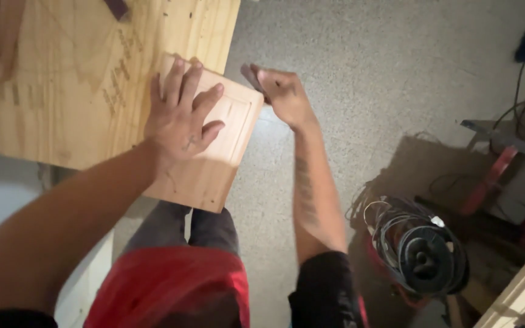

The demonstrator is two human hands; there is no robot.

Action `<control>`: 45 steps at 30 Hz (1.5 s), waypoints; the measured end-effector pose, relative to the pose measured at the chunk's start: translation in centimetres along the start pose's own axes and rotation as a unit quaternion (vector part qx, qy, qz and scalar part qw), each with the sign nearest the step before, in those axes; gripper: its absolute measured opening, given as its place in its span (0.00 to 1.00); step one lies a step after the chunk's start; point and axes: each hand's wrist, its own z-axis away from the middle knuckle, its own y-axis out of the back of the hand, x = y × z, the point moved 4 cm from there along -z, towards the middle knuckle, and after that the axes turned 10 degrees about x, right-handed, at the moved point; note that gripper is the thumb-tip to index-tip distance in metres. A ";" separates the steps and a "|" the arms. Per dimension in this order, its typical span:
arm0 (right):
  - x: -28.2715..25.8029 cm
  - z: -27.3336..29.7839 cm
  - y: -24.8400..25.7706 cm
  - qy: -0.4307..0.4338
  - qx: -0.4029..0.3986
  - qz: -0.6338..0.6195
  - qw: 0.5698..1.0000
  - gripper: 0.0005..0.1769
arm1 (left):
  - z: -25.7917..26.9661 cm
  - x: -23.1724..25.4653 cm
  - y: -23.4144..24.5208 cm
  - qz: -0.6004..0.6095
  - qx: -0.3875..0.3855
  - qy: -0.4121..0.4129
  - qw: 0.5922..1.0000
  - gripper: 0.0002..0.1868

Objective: The person sands multiple small wooden panels on a workbench using a sanding block. They hold each panel with one hand and rub the surface with the sanding block in the other, then place the finished panel into a stack.

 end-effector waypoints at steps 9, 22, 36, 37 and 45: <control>0.2 -1.7 -0.6 0.064 -0.045 0.292 0.953 0.22 | -1.0 -0.6 -1.0 0.030 -0.155 0.037 0.987 0.38; 12.6 20.8 -7.7 -0.119 0.322 -0.260 0.902 0.38 | -2.8 0.9 -2.8 0.054 -0.156 -0.275 0.947 0.39; 12.7 16.0 -5.0 -0.005 0.218 -0.352 0.910 0.44 | -1.7 -0.4 -4.0 0.061 0.037 -0.212 0.975 0.23; 10.7 13.5 -4.7 -0.018 0.249 -0.271 0.930 0.45 | -1.2 -0.4 -3.9 0.062 0.068 -0.218 0.972 0.23; 9.4 17.4 -5.4 -0.001 0.257 0.185 0.949 0.40 | -3.7 -0.2 -6.1 -0.003 -0.282 -0.170 0.944 0.35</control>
